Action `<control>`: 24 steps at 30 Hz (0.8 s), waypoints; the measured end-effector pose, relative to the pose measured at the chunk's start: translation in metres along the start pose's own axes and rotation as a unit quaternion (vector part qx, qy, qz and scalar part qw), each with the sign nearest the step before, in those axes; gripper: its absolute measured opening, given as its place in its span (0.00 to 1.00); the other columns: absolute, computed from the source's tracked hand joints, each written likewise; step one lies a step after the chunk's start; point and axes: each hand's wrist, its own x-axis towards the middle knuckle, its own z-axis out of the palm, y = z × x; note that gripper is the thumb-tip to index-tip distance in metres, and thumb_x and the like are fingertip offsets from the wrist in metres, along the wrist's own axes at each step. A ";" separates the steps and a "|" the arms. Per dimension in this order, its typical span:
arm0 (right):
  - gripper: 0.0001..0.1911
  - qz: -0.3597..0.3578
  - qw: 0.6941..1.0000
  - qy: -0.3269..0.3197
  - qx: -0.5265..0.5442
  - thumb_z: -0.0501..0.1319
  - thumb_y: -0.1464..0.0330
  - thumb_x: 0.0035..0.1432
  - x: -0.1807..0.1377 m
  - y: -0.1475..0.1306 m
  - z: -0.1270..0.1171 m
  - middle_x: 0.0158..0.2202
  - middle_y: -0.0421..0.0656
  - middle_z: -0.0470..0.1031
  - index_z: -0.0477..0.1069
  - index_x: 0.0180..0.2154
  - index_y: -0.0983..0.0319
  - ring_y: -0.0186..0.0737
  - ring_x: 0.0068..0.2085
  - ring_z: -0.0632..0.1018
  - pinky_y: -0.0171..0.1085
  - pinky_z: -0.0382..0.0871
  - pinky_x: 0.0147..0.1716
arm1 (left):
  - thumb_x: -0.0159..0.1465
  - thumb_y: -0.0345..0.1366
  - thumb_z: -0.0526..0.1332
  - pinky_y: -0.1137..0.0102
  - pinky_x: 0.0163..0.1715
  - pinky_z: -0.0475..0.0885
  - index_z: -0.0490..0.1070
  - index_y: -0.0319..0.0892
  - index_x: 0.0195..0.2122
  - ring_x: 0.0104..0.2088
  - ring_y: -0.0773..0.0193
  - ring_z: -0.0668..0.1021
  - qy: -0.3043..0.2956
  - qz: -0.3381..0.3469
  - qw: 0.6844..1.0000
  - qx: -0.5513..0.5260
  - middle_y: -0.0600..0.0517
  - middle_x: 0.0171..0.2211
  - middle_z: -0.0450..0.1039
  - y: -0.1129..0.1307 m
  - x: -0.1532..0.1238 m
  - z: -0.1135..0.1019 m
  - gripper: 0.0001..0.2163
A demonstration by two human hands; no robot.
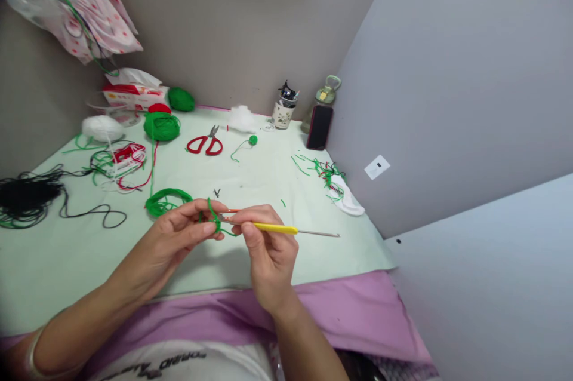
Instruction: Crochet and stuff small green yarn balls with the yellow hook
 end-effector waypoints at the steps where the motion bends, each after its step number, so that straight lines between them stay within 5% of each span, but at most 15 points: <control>1: 0.11 0.001 1.000 -0.003 -0.002 0.59 0.72 0.70 0.000 0.000 0.000 0.38 0.42 0.80 0.81 0.43 0.56 0.35 0.36 0.78 0.37 0.75 0.35 | 0.62 0.34 0.71 0.74 0.40 0.75 0.85 0.48 0.40 0.36 0.67 0.78 0.000 0.000 1.000 0.003 0.55 0.34 0.79 0.000 0.000 0.000 0.05; 24: 0.11 0.017 1.000 -0.008 -0.001 0.59 0.72 0.70 -0.002 0.000 0.000 0.38 0.42 0.80 0.81 0.41 0.57 0.36 0.37 0.78 0.38 0.75 0.36 | 0.62 0.34 0.71 0.73 0.42 0.74 0.84 0.48 0.40 0.37 0.66 0.78 -0.004 -0.008 1.000 0.008 0.54 0.36 0.80 -0.007 -0.001 -0.004 0.06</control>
